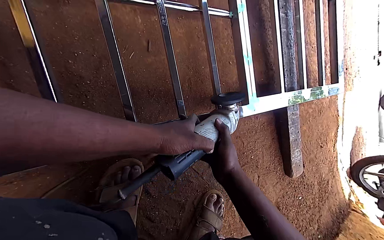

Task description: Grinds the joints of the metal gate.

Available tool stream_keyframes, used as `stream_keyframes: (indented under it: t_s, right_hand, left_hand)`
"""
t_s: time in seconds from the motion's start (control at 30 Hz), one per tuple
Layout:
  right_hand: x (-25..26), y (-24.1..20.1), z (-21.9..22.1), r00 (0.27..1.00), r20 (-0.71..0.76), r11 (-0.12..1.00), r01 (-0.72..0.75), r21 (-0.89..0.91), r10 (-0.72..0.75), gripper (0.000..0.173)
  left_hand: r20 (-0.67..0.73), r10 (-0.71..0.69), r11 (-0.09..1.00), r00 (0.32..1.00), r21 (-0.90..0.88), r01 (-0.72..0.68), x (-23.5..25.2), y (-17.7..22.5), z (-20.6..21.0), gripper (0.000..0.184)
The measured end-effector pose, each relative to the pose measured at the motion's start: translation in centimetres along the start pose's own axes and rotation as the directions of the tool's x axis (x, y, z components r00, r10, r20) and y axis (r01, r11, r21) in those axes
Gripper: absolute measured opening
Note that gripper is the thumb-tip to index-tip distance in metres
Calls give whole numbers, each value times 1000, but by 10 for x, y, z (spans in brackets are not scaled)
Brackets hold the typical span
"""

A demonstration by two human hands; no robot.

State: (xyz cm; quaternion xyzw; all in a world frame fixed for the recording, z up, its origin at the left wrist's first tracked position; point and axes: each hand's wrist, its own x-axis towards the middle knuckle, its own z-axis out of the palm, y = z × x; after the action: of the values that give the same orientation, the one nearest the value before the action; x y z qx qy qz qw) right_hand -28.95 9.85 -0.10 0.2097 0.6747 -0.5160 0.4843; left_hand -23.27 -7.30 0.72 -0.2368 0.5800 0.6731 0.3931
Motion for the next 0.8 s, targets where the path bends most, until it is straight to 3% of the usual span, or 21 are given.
stream_keyframes:
  t_s: [0.23,0.4,0.6,0.8]
  right_hand:
    - [-11,9,-3,997,-10,997,-71,10,71,66]
    - [1,0,-2,1000,23,1000,-11,-14,11,73]
    - [-13,9,-3,995,-17,995,-101,5,101,66]
    - [4,-3,-2,999,25,999,-33,-12,33,68]
  left_hand:
    - [89,6,1000,996,-21,-4,-6,-11,6,68]
    - [22,29,999,999,-22,-28,1,-4,-1,69]
    - [60,-33,999,998,3,33,-14,-7,8,62]
    - [32,32,999,999,-36,-31,3,-5,-2,68]
